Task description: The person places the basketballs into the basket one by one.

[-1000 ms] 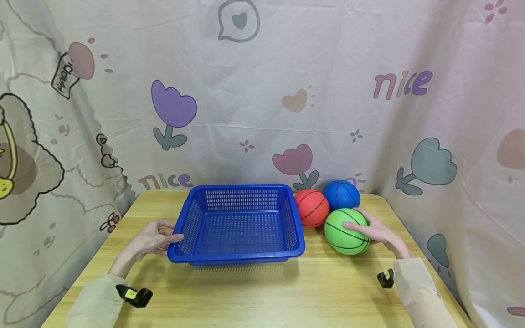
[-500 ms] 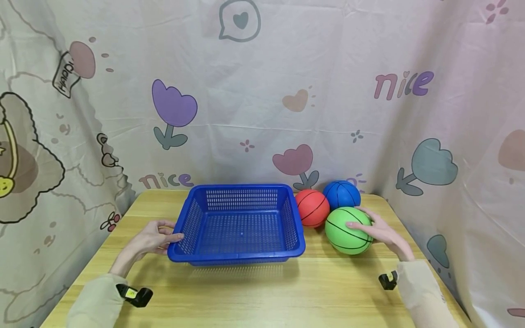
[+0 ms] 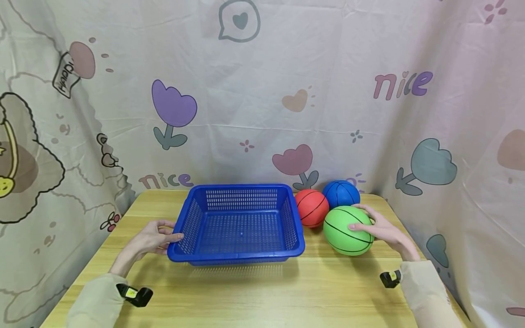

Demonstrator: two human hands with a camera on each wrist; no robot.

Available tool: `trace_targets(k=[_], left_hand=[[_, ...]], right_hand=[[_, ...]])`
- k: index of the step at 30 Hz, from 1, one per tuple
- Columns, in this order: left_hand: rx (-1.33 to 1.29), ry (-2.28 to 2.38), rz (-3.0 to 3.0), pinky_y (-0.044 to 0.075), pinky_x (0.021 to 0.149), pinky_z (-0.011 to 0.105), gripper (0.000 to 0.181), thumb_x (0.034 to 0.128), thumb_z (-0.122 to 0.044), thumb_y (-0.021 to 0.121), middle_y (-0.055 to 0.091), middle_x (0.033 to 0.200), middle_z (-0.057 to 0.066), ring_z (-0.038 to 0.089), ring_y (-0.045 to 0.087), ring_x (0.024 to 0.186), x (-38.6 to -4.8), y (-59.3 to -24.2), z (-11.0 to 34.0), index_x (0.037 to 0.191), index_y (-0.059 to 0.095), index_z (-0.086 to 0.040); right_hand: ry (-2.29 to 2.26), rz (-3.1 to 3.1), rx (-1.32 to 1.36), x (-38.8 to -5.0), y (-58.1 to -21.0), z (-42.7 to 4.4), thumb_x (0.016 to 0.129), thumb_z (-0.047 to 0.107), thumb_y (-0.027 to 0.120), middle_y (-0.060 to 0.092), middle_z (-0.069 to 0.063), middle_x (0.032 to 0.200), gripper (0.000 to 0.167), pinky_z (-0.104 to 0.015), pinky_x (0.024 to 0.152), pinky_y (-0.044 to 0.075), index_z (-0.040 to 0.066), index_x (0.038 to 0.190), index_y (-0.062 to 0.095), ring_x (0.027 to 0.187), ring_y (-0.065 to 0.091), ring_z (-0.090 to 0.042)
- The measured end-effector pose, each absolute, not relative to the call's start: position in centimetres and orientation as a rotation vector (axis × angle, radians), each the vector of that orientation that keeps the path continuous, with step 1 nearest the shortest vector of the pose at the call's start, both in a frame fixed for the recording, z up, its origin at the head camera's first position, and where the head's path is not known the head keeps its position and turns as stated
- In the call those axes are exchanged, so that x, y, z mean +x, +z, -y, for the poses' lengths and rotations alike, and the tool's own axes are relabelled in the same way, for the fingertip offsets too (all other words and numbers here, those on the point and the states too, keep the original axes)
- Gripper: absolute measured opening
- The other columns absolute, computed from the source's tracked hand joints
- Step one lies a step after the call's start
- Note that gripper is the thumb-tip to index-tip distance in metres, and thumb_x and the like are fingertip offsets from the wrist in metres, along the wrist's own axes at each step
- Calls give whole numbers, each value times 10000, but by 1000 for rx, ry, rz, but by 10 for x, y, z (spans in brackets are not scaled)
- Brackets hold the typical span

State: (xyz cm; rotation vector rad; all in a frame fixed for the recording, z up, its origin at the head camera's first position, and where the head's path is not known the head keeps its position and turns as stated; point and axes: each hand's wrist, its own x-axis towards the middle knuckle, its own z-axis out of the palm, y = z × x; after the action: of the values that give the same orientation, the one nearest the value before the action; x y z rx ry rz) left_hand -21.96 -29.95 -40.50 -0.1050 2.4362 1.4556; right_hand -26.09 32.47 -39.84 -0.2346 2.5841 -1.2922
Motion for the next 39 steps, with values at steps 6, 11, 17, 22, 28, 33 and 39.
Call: trace_targets(k=[6,11,17,22,28,33,39], left_hand=[[-102,1451,-2436,620,629,315,685,942,-208,707,704,1047,137,153,698,734,-221,-406,300,1397,339,148],[-106,1446,-2436,617,623,310,691,941,-208,708,698,1045,137,149,694,728,-222,-406,301,1400,332,147],[-113,1449,-2431,614,618,306,685,943,-204,706,697,1031,127,147,694,726,-222,-406,301,1398,331,144],[-117,1452,-2426,612,614,302,683,943,-206,707,693,1006,110,143,687,715,-222,-405,301,1398,334,141],[-118,1454,-2426,608,602,298,673,944,-198,706,693,973,84,139,678,701,-223,-407,301,1395,338,141],[-120,1460,-2422,609,602,301,673,945,-197,704,687,980,92,140,673,700,-223,-407,301,1395,334,141],[-133,1464,-2418,607,598,296,674,943,-189,706,685,979,92,136,666,694,-221,-407,300,1395,332,143]], right_hand=[[-1377,-2518,-290,-260,-393,-322,938,280,676,264,-311,1532,793,-431,833,570,152,1572,219,1194,544,-424],[-1404,-2506,-331,-259,-387,-318,934,264,683,245,-301,1542,798,-452,836,580,148,1571,216,1198,541,-442],[-1418,-2538,-375,-258,-380,-310,922,257,700,264,-312,1531,797,-473,857,574,143,1562,239,1226,518,-481],[-1446,-2564,-378,-258,-374,-301,913,257,714,274,-276,1528,788,-456,865,567,157,1550,263,1213,533,-457],[-1477,-2627,-419,-256,-364,-283,900,251,730,292,-258,1532,767,-488,873,561,164,1536,310,1237,501,-496],[-1488,-2679,-426,-255,-357,-265,892,257,742,305,-241,1532,777,-477,893,535,164,1537,319,1227,493,-467],[-1520,-2705,-392,-255,-353,-244,869,279,774,381,-260,1419,768,-455,878,535,196,1511,362,1207,483,-404]])
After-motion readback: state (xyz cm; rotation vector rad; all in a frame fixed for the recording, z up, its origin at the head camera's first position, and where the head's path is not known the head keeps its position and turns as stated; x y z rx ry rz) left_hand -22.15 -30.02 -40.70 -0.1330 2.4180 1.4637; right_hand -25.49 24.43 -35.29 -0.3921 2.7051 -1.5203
